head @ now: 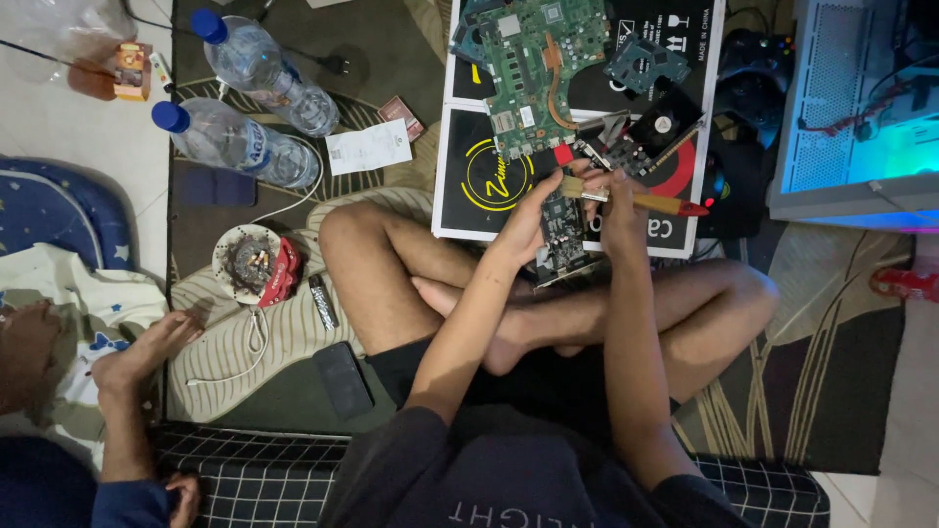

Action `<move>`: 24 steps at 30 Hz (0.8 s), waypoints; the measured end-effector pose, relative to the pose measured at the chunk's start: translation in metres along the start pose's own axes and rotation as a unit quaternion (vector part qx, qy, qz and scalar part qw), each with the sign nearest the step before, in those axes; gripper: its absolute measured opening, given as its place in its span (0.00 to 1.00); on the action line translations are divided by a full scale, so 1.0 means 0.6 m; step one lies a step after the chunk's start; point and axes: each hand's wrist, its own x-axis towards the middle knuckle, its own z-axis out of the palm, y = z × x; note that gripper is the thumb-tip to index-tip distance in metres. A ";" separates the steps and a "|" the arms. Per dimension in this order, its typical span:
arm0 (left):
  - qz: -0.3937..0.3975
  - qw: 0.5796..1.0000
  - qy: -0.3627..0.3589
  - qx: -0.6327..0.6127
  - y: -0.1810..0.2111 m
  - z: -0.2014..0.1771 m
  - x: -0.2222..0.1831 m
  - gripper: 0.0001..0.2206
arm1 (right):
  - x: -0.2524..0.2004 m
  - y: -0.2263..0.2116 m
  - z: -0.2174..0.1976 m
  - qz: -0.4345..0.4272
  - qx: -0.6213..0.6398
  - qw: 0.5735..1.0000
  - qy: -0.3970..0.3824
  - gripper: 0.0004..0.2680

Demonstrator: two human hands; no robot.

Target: The person is using a small brush to clean dust and debris from a computer circuit board.

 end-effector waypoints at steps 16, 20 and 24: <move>0.013 0.999 0.027 -0.036 0.012 0.028 -0.013 0.16 | 0.005 0.029 -0.031 0.061 0.007 0.998 0.022 0.20; 0.007 0.999 0.027 -0.032 0.019 0.038 -0.011 0.13 | 0.005 0.064 -0.055 0.074 0.036 0.996 0.017 0.21; 0.010 0.999 0.026 -0.036 0.002 0.015 -0.005 0.12 | 0.006 0.053 -0.045 0.060 0.051 0.997 0.009 0.20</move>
